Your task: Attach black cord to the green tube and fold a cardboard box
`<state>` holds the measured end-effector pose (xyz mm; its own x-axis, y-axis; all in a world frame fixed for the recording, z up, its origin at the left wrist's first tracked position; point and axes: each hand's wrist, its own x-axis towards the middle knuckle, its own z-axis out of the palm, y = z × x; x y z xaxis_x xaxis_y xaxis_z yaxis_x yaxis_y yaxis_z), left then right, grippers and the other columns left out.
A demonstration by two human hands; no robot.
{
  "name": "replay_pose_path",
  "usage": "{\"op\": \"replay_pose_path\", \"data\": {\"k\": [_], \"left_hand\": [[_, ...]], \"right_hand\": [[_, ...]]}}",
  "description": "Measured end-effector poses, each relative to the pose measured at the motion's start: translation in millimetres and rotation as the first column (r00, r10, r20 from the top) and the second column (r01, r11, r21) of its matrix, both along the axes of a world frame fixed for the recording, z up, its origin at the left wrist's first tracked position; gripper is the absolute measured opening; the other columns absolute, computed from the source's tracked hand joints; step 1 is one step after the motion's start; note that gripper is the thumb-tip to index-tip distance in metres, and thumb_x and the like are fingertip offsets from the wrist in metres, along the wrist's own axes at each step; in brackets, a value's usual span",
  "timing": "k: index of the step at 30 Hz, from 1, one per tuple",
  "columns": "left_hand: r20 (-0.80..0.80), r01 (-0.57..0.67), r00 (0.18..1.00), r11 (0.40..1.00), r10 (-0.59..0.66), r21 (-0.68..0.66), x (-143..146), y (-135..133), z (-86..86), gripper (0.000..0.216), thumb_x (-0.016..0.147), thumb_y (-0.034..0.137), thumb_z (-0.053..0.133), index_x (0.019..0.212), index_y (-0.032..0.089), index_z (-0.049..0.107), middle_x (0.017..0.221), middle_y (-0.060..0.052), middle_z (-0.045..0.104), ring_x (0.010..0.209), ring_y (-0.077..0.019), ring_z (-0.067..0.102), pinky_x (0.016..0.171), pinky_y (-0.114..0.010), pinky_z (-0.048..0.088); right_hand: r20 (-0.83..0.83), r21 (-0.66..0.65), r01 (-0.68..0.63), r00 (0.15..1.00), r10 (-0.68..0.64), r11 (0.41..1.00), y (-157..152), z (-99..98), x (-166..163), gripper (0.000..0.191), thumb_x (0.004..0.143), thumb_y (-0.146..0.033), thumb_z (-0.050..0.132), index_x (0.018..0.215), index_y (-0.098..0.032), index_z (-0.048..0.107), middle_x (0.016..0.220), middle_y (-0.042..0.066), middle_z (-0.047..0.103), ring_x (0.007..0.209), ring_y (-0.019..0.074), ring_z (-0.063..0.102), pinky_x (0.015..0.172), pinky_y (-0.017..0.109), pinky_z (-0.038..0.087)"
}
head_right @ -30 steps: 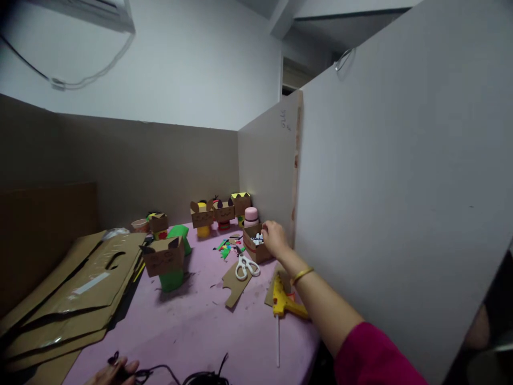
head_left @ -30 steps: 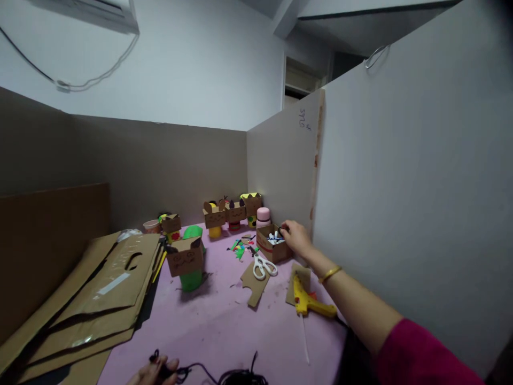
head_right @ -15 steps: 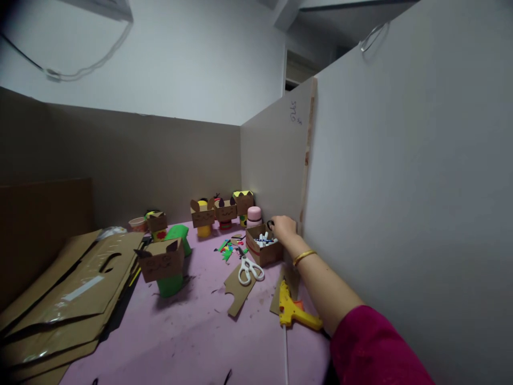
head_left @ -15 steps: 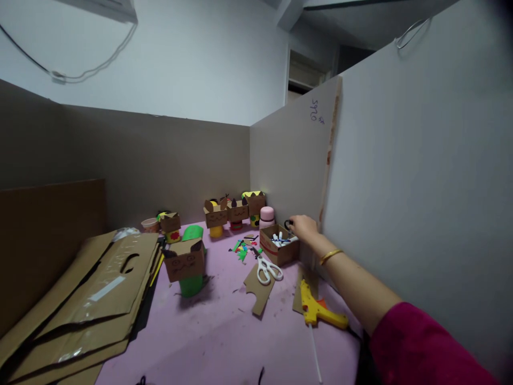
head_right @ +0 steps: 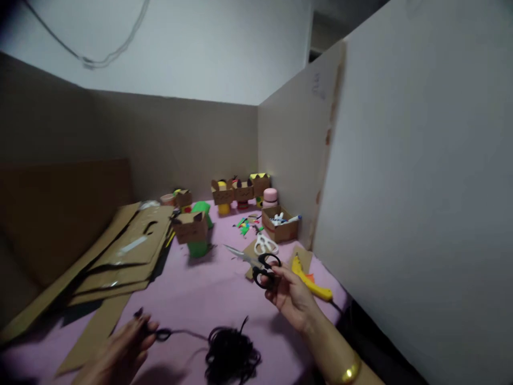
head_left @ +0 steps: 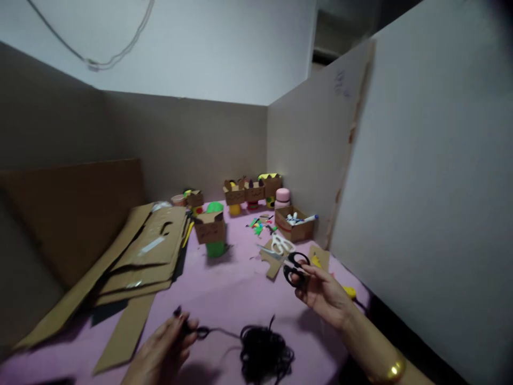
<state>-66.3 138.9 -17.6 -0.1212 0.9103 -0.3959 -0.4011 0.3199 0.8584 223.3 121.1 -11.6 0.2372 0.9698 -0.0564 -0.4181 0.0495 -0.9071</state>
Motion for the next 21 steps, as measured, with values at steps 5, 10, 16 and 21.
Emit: {"op": "replay_pose_path", "data": {"k": [5,10,16,21], "left_hand": [[0.026,-0.020,0.999,0.999,0.019,0.043,4,-25,16.0,0.011,0.066,0.013,0.069,0.075,0.016,0.062,0.064,0.000,0.069,0.048,-0.0079,0.063,0.041,-0.012,0.047],[0.093,-0.065,0.994,0.996,0.059,0.067,-5,-45,9.9,0.006,0.071,0.013,0.066,0.075,0.015,0.062,0.063,0.000,0.067,0.047,-0.0067,0.062,0.040,-0.011,0.047],[0.138,-0.042,0.990,0.996,0.031,0.078,-5,-77,-8.6,0.008,0.069,0.016,0.068,0.075,0.015,0.062,0.072,0.000,0.067,0.048,-0.0051,0.061,0.041,-0.011,0.046],[0.047,0.005,0.999,0.991,-0.011,0.133,-8,-98,-17.5,0.021,0.059,0.026,0.076,0.070,0.013,0.063,0.063,0.004,0.061,0.044,-0.0017,0.053,0.036,-0.009,0.036]], "right_hand": [[-0.560,-0.033,-0.138,0.823,0.096,0.990,-61,-40.1,-42,0.019,0.064,-0.024,0.071,0.082,-0.026,0.064,0.071,-0.002,0.067,0.067,0.0152,0.063,0.059,0.027,0.048],[-0.636,-0.002,-0.279,0.741,0.214,0.960,-103,-64.2,-51,0.029,0.064,-0.019,0.075,0.090,-0.029,0.067,0.086,0.001,0.071,0.076,0.0150,0.066,0.071,0.028,0.051],[-0.731,0.056,-0.557,0.543,0.414,0.829,-136,-78.2,-79,0.024,0.065,-0.022,0.073,0.086,-0.032,0.068,0.080,0.001,0.072,0.071,0.0144,0.066,0.070,0.030,0.049],[-0.688,0.001,-0.475,0.638,0.346,0.880,-150,-91.0,-90,0.023,0.062,-0.023,0.072,0.084,-0.028,0.066,0.082,0.003,0.071,0.067,0.0163,0.064,0.062,0.030,0.048]]}}
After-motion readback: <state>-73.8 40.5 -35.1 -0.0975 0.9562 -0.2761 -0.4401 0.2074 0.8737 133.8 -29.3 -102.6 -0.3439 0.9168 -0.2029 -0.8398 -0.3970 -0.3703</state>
